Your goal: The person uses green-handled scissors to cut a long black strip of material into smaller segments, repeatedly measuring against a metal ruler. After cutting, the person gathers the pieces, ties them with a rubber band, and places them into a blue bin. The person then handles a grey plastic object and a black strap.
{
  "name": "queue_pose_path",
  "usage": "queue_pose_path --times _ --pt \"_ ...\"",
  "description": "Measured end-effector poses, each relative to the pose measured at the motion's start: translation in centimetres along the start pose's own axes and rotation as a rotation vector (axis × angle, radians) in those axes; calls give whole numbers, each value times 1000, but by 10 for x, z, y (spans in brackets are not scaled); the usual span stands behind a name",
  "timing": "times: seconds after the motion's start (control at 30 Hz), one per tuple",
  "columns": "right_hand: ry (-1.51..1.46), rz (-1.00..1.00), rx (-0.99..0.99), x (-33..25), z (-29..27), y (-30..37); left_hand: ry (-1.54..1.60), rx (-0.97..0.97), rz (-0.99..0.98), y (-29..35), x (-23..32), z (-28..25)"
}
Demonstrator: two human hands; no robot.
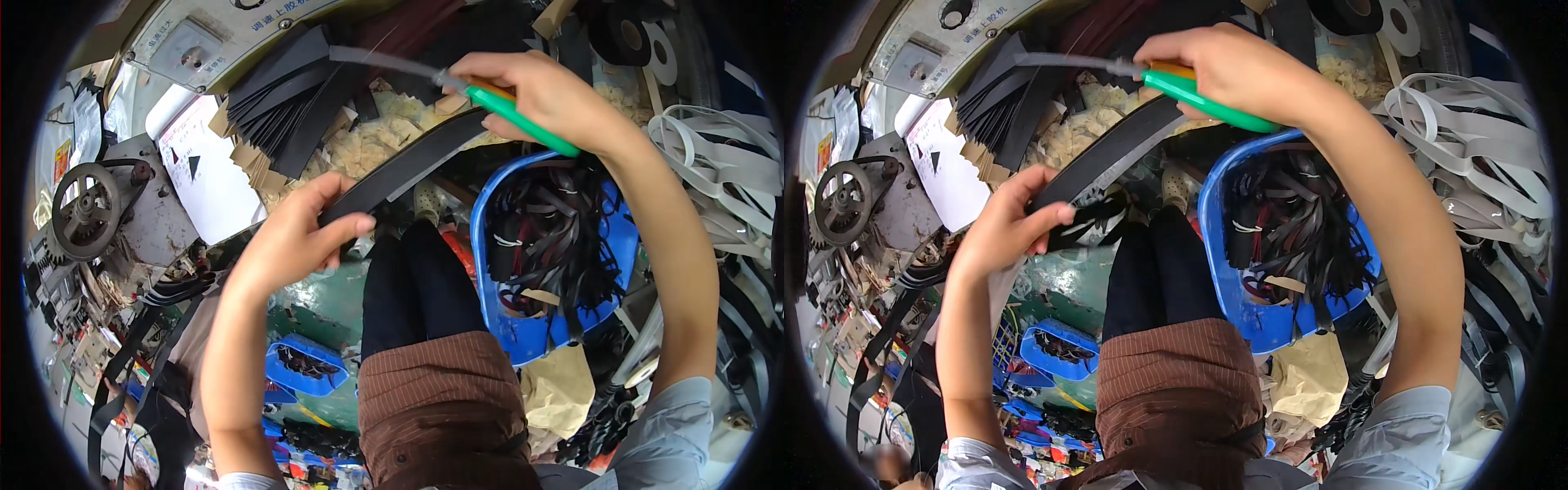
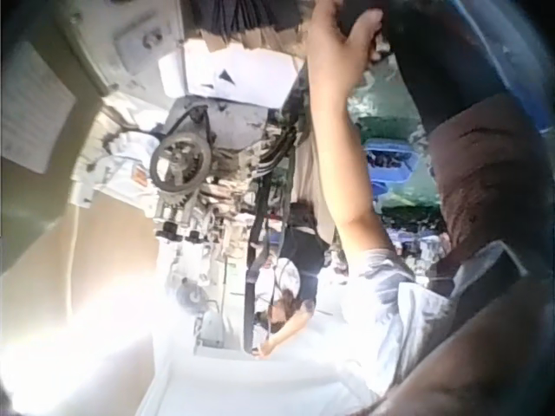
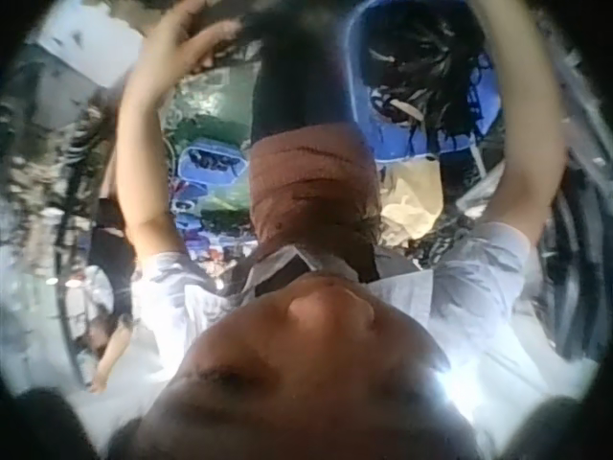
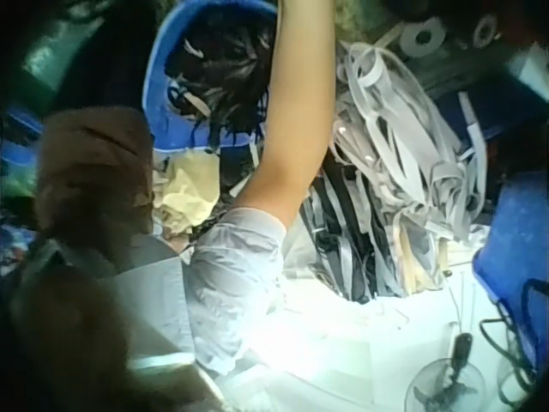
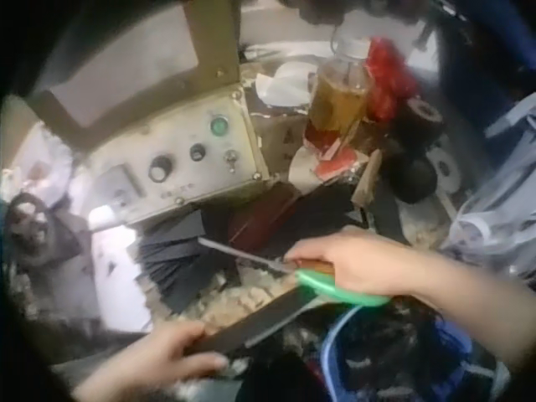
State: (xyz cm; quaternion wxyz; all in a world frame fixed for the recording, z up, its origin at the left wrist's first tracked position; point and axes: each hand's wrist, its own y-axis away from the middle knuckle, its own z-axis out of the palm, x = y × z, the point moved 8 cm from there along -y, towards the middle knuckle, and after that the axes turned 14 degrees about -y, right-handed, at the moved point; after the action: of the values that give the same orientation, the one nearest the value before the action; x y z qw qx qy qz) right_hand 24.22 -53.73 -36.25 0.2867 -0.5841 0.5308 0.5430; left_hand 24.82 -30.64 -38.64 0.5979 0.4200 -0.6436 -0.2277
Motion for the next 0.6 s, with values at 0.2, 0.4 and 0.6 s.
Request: queue_pose_path --times 0.2,0.4,0.6 --pt "382 0 23 6 11 -20 -35 319 -8 -19 -20 2" --pt "356 95 -13 11 12 -20 -78 362 -7 -22 -26 5" --pt "281 92 33 10 13 -17 -78 414 21 -23 -31 6"
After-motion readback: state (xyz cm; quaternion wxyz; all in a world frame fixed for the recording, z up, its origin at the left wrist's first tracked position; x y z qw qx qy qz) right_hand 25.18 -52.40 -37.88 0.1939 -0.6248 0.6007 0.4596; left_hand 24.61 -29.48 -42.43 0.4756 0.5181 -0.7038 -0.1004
